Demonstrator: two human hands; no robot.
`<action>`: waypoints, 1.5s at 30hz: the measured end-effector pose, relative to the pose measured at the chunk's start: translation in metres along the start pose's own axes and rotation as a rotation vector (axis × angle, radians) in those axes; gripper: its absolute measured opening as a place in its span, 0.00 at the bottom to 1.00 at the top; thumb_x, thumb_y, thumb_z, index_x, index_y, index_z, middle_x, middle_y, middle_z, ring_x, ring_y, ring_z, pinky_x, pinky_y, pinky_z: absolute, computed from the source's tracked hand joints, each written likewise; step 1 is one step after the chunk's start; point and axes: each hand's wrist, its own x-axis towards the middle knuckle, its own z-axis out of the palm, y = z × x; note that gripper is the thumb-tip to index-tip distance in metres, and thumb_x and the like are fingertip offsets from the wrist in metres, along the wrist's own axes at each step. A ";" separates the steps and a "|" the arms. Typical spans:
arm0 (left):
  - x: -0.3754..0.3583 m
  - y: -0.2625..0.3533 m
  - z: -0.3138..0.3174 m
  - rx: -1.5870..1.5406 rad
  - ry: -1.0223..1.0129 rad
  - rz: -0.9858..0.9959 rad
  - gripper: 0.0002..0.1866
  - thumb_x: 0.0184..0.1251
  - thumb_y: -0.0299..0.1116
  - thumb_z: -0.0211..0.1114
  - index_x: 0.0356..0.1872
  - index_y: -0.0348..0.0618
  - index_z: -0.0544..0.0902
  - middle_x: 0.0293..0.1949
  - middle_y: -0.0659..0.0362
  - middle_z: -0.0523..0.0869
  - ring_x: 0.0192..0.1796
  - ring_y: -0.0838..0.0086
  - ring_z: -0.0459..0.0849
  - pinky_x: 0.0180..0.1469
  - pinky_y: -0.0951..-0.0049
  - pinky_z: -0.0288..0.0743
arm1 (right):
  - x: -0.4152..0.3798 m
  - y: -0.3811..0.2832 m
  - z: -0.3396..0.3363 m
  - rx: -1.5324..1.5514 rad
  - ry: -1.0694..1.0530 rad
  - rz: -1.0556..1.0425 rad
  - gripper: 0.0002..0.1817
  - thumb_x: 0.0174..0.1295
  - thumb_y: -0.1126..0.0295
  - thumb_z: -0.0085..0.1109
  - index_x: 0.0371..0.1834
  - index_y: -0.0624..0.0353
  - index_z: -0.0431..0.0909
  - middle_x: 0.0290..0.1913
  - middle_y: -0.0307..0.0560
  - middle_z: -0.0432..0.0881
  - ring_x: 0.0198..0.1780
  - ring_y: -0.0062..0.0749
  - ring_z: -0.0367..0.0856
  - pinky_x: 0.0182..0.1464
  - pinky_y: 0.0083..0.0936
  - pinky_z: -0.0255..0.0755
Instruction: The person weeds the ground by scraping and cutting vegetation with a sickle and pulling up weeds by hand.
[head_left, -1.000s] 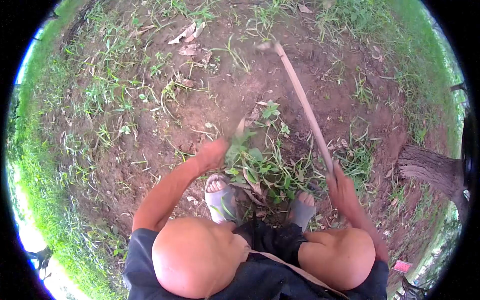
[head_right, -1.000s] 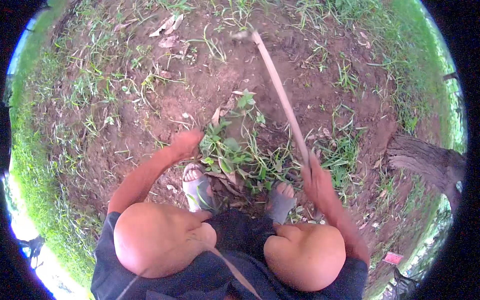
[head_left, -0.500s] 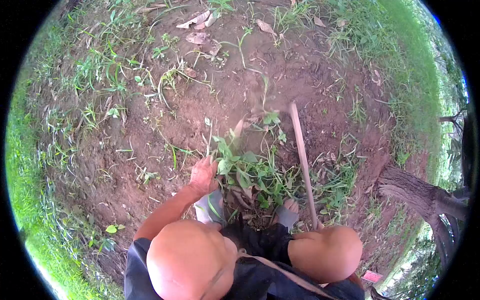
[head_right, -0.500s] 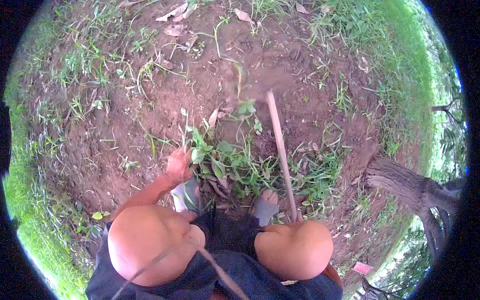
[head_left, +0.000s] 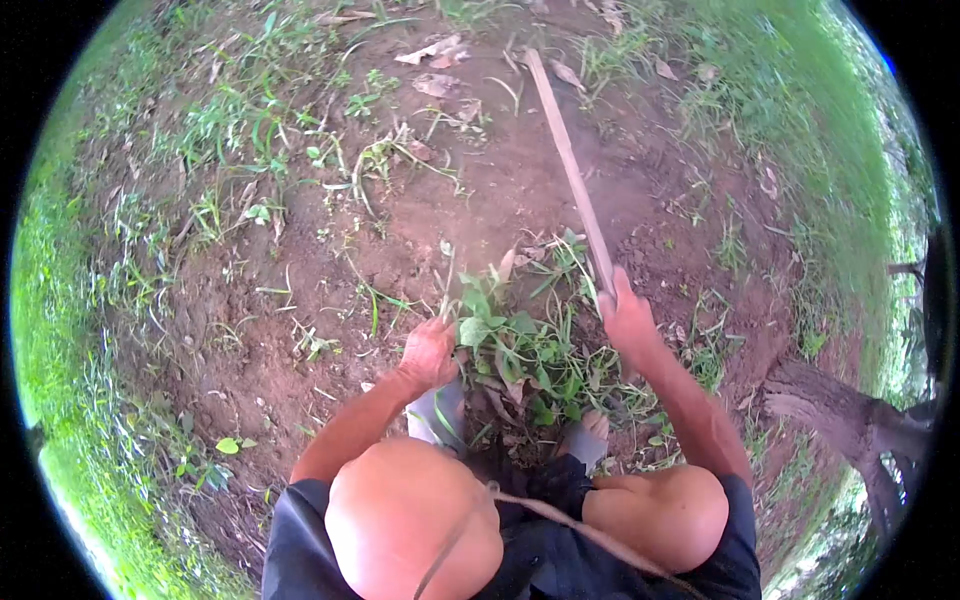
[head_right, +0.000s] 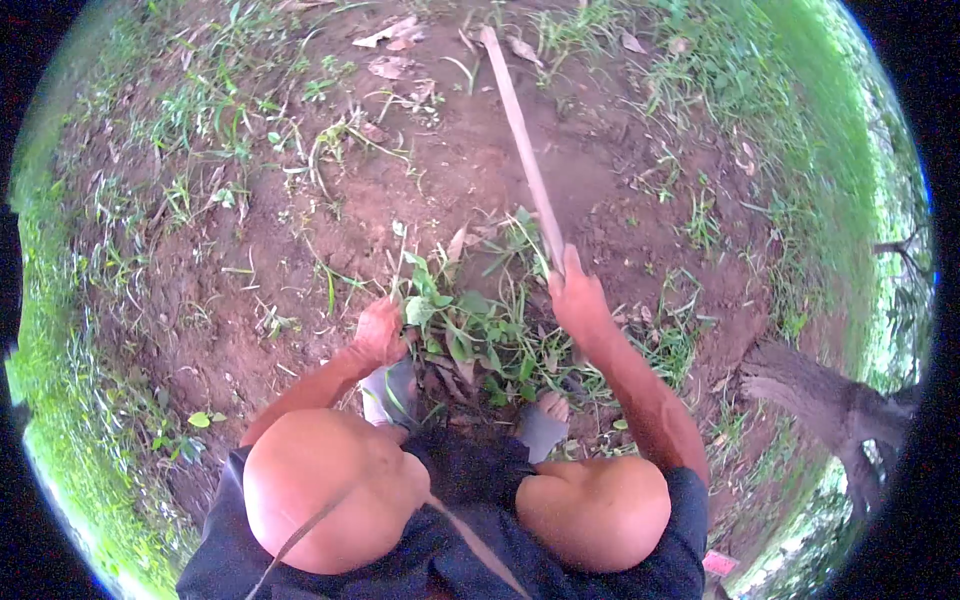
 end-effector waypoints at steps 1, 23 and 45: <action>-0.001 -0.001 0.001 -0.014 0.012 0.017 0.29 0.55 0.38 0.68 0.60 0.43 0.75 0.61 0.43 0.76 0.59 0.47 0.77 0.61 0.53 0.73 | -0.013 0.010 0.007 -0.026 -0.020 0.032 0.30 0.71 0.61 0.51 0.73 0.57 0.54 0.34 0.73 0.82 0.37 0.68 0.83 0.37 0.55 0.75; 0.003 -0.003 0.001 -0.139 0.065 0.060 0.25 0.53 0.38 0.69 0.53 0.39 0.77 0.50 0.44 0.80 0.54 0.48 0.80 0.56 0.51 0.75 | -0.002 -0.068 0.001 0.226 -0.177 -0.197 0.27 0.70 0.61 0.51 0.70 0.57 0.63 0.31 0.61 0.79 0.31 0.52 0.81 0.37 0.44 0.73; 0.001 -0.011 0.006 -0.068 0.028 0.066 0.23 0.54 0.42 0.68 0.49 0.38 0.80 0.42 0.45 0.82 0.47 0.50 0.82 0.51 0.52 0.75 | -0.072 -0.018 -0.112 0.306 0.043 0.466 0.22 0.71 0.52 0.49 0.38 0.64 0.76 0.26 0.45 0.74 0.24 0.31 0.71 0.29 0.35 0.66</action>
